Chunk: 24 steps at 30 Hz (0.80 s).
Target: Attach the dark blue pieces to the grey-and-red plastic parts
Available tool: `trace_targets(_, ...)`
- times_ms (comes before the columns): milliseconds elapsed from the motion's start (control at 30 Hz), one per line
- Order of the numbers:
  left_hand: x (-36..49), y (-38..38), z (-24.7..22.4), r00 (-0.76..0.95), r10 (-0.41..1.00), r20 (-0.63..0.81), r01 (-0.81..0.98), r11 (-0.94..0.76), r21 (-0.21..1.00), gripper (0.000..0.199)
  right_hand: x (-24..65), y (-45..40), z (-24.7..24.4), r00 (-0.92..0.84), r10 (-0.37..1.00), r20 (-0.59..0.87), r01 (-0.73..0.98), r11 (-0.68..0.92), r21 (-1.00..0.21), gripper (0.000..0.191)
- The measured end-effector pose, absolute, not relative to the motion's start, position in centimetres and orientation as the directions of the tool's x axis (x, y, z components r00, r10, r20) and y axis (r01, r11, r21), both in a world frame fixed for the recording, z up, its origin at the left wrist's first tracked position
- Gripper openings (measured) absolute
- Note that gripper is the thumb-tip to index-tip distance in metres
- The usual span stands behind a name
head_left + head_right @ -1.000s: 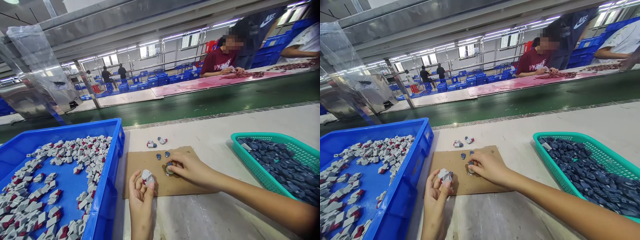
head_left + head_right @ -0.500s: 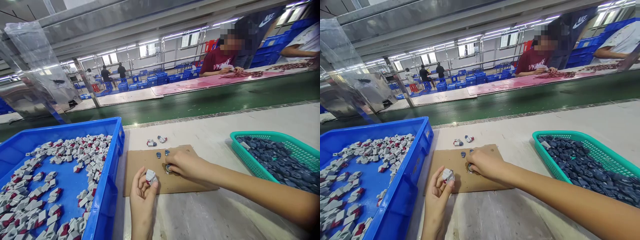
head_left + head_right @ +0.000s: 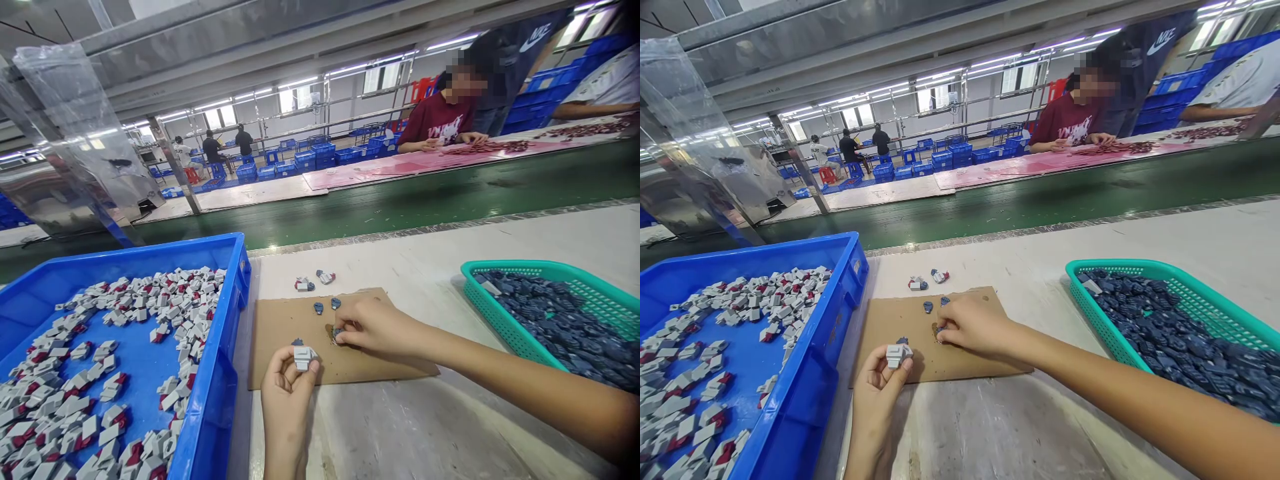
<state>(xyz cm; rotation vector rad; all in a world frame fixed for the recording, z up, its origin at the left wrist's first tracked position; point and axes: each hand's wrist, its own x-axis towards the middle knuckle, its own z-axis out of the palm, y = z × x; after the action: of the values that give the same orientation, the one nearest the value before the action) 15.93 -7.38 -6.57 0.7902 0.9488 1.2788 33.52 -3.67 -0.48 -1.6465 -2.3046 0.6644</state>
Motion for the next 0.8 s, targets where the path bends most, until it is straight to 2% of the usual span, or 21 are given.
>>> trace_targets(133,16.1,-7.6,-6.3,0.024,0.992,-0.126,-0.42,0.124,0.899,0.027,33.2,-4.1,0.0,-0.31,0.946,-0.096,0.713,0.165,-0.681,0.028)
trace_targets(233,16.2,-7.7,-6.2,0.004,0.992,-0.128,-0.447,0.117,0.887,0.028,32.5,-4.8,0.3,-0.297,0.951,-0.084,0.535,0.093,-0.84,0.033)
trace_targets(300,16.2,-7.7,-6.1,0.022,0.992,-0.127,-0.463,0.123,0.878,0.028,31.9,-5.3,0.5,-0.271,0.961,-0.061,0.422,0.061,-0.904,0.032)
trace_targets(633,15.7,-7.7,-6.1,0.06,0.989,-0.135,-0.514,0.147,0.845,0.028,29.9,-6.3,0.3,-0.231,0.973,0.014,0.454,0.121,-0.882,0.023)
trace_targets(800,15.7,-7.7,-5.9,0.083,0.988,-0.13,-0.497,0.154,0.854,0.027,29.8,-6.4,0.6,-0.256,0.966,-0.035,0.481,0.096,-0.871,0.025)
